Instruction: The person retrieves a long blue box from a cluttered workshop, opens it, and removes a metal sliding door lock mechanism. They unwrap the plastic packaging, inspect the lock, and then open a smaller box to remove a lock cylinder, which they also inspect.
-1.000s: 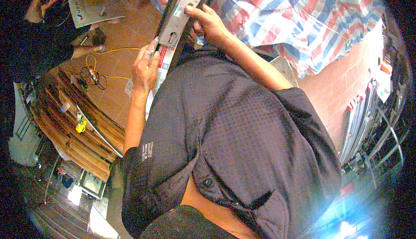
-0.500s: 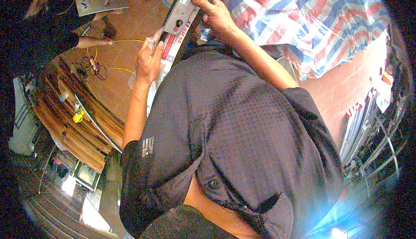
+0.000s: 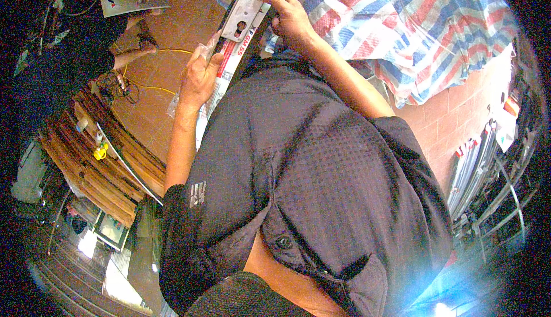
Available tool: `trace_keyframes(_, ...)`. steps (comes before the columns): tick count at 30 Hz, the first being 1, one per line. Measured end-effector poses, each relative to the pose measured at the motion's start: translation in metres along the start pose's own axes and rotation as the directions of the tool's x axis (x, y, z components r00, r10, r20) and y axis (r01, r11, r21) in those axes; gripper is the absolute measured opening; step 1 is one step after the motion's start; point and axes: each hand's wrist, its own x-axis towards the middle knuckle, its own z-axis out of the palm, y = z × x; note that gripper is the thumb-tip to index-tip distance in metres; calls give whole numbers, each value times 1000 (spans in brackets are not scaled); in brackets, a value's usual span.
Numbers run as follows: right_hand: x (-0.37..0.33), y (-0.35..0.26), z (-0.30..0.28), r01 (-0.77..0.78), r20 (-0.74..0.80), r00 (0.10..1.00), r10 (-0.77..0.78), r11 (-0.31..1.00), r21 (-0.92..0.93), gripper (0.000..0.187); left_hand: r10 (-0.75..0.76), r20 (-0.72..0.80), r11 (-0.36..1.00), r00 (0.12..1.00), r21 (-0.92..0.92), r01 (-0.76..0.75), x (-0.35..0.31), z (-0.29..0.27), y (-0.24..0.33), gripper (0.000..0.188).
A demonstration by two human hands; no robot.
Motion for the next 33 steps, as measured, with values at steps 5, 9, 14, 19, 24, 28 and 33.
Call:
trace_keyframes(5,-1,0,1,-55,8,999,54,992,115,46,-3,-7,1000,1000,-11,3,2,3,-2,60)
trace_keyframes(9,-3,-3,3,-55,2,998,55,992,110,47,22,-46,999,999,-42,-24,2,5,-5,57)
trace_keyframes(14,-1,-1,2,-46,-9,999,47,996,72,48,109,-117,972,987,-196,-131,-1,3,-5,46)
trace_keyframes(19,1,3,0,-35,29,999,32,995,96,51,5,-156,991,988,-134,-27,-1,1,6,37)
trace_keyframes(24,0,3,0,-30,89,996,15,986,165,55,-51,-62,999,997,-19,49,1,-4,14,41)
trace_keyframes(28,-1,2,1,-47,68,997,37,987,156,55,-24,-75,999,997,-26,22,2,-5,15,43)
trace_keyframes(33,-4,-1,-1,-92,89,993,80,987,136,56,-14,-101,998,995,62,20,5,-2,15,50)
